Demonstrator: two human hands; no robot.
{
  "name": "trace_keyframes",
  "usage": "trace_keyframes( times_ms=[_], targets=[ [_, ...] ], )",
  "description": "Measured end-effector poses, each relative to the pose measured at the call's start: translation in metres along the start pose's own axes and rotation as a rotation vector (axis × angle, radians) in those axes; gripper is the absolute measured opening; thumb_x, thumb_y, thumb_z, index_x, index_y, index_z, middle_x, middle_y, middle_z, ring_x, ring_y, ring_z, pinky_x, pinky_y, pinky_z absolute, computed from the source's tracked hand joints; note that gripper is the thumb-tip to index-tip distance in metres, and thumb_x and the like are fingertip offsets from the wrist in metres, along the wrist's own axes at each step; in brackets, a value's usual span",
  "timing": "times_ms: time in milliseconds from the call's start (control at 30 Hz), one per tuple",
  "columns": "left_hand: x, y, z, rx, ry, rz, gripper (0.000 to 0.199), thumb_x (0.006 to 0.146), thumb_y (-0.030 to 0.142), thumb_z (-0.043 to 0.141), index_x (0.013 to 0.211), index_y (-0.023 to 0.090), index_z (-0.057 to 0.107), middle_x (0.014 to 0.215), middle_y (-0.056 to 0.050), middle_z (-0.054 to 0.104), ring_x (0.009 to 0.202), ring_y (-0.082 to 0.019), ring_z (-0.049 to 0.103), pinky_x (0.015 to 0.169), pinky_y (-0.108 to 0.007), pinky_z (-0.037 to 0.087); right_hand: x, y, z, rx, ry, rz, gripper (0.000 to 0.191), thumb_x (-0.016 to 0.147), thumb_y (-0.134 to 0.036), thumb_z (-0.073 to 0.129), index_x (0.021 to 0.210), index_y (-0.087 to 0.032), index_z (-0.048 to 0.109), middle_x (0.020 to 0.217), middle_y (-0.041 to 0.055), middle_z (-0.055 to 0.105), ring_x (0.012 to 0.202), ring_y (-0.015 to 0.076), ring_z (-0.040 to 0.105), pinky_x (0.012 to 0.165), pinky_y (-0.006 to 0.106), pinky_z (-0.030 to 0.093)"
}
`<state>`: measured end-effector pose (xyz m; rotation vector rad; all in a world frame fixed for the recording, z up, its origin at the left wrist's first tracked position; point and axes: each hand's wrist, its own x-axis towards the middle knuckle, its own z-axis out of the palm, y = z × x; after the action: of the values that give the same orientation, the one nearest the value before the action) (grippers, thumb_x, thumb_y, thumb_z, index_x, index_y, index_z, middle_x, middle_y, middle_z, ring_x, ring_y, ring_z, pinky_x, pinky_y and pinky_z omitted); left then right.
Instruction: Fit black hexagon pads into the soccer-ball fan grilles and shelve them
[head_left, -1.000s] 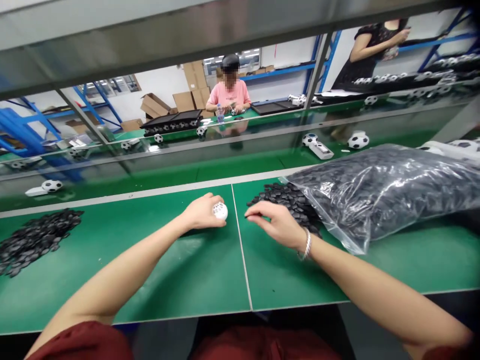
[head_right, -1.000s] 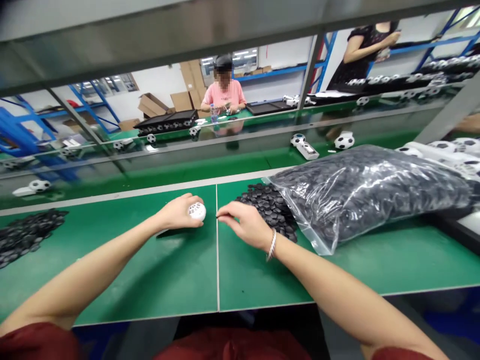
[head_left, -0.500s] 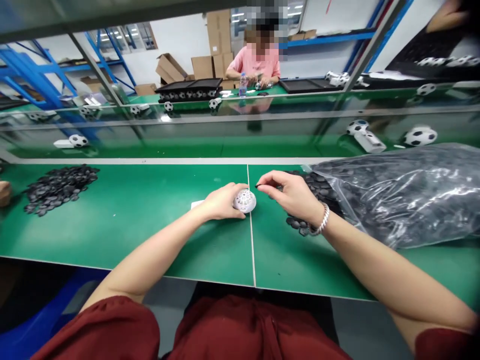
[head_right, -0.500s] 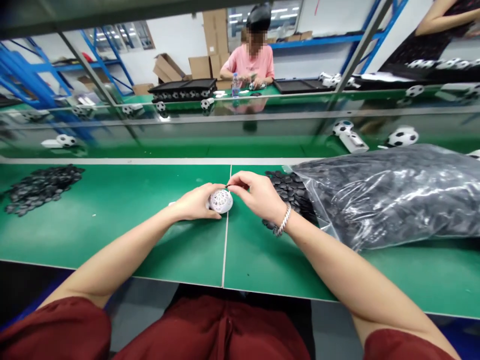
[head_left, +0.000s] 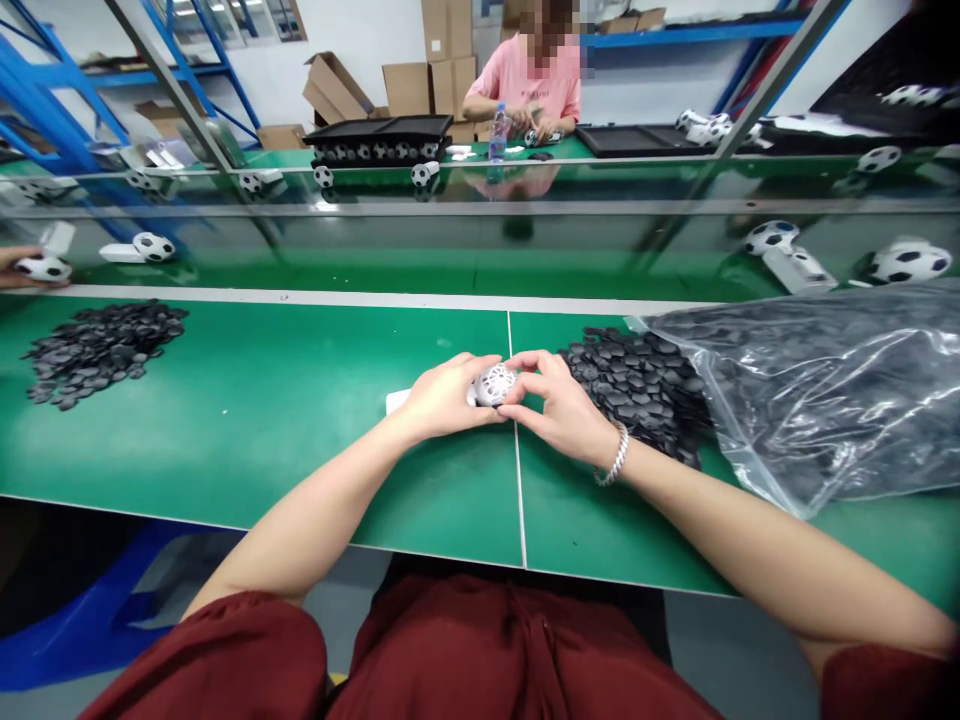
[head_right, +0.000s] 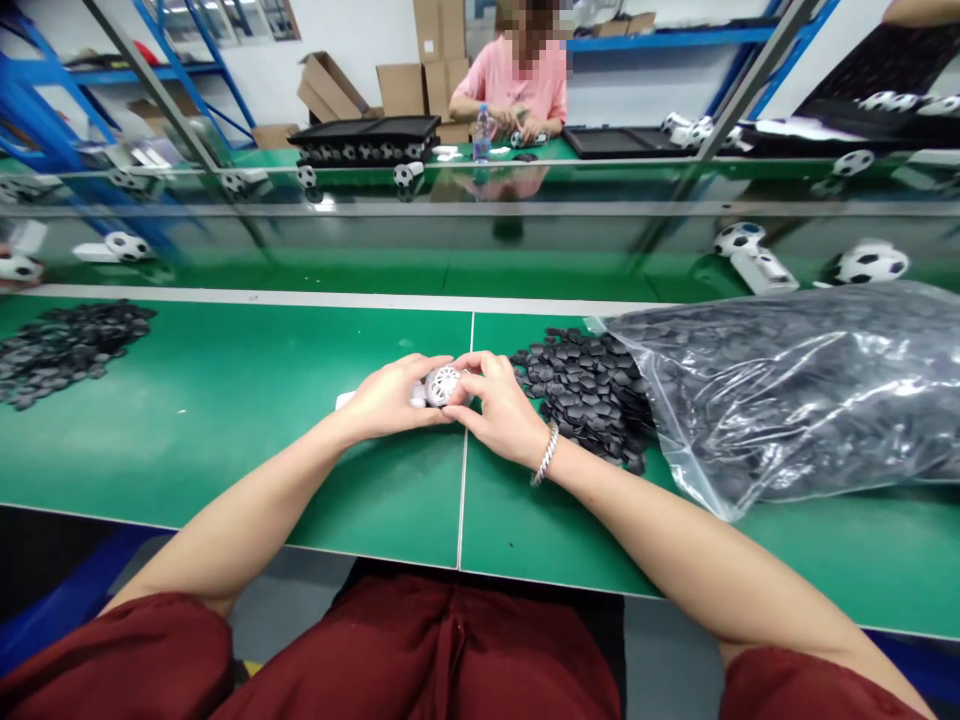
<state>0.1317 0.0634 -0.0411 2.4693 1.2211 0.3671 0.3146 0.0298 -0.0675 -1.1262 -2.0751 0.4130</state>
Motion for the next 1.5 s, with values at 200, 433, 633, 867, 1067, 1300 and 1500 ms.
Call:
trace_keyframes(
  times_ms=[200,433,633,867,1067,1300,1500],
  targets=[
    [0.0,0.002,0.001,-0.013,0.037,-0.01,0.061,0.068,0.048,0.066,0.122,0.024,0.05,0.109,-0.005,0.06,0.098,-0.023,0.056,0.08,-0.034,0.047,0.0,0.002,0.002,0.088,0.021,0.045,0.011,0.073,-0.021,0.062,0.074,-0.019,0.052,0.112,0.0083,0.051,0.11,0.0225,0.046,0.094,0.043,0.038],
    [0.003,-0.001,0.001,-0.061,0.047,-0.042,0.062,0.062,0.046,0.071,0.117,0.024,0.054,0.111,-0.004,0.061,0.099,-0.024,0.057,0.083,-0.036,0.046,0.001,0.01,0.007,0.307,-0.024,0.245,0.039,0.068,-0.027,0.065,0.1,-0.019,0.043,0.109,0.008,0.055,0.102,0.0204,0.054,0.086,0.037,0.046],
    [0.006,-0.001,0.001,-0.098,0.042,-0.042,0.057,0.062,0.044,0.072,0.113,0.025,0.056,0.107,-0.002,0.062,0.096,-0.022,0.058,0.081,-0.033,0.046,0.001,0.007,0.008,0.203,0.005,0.244,0.037,0.071,-0.026,0.061,0.102,-0.017,0.044,0.105,0.0076,0.057,0.093,0.0196,0.056,0.07,0.032,0.048],
    [0.002,0.0,0.001,0.002,0.011,-0.053,0.059,0.066,0.037,0.066,0.121,0.026,0.048,0.115,-0.002,0.057,0.101,-0.023,0.055,0.084,-0.034,0.046,0.019,0.028,-0.014,-0.165,-0.033,0.195,0.016,0.086,-0.024,0.048,0.095,-0.014,0.057,0.102,0.011,0.06,0.095,0.0204,0.055,0.079,0.035,0.044],
    [-0.001,-0.001,0.002,0.096,0.006,-0.028,0.063,0.065,0.012,0.051,0.126,0.026,0.044,0.12,-0.002,0.056,0.106,-0.023,0.053,0.086,-0.034,0.045,0.021,0.042,-0.023,-0.744,-0.265,0.209,0.02,0.086,-0.018,0.046,0.092,-0.016,0.065,0.097,0.0128,0.064,0.089,0.0277,0.054,0.066,0.035,0.037],
    [0.0,-0.007,0.001,0.251,0.093,0.007,0.065,0.068,0.001,0.039,0.127,0.03,0.046,0.113,-0.001,0.061,0.109,-0.024,0.047,0.099,-0.048,0.03,0.019,0.033,-0.026,-0.822,-0.353,0.154,0.021,0.084,-0.01,0.043,0.083,-0.011,0.063,0.08,0.0131,0.065,0.077,0.0241,0.058,0.062,0.033,0.032],
    [0.0,-0.009,0.002,0.239,0.058,-0.016,0.067,0.069,0.002,0.039,0.131,0.028,0.041,0.118,-0.003,0.057,0.117,-0.025,0.04,0.105,-0.057,0.017,0.018,0.026,-0.028,-0.494,-0.228,0.137,0.016,0.084,-0.016,0.049,0.08,-0.016,0.064,0.083,0.0076,0.064,0.079,0.0193,0.057,0.067,0.029,0.038]
  ],
)
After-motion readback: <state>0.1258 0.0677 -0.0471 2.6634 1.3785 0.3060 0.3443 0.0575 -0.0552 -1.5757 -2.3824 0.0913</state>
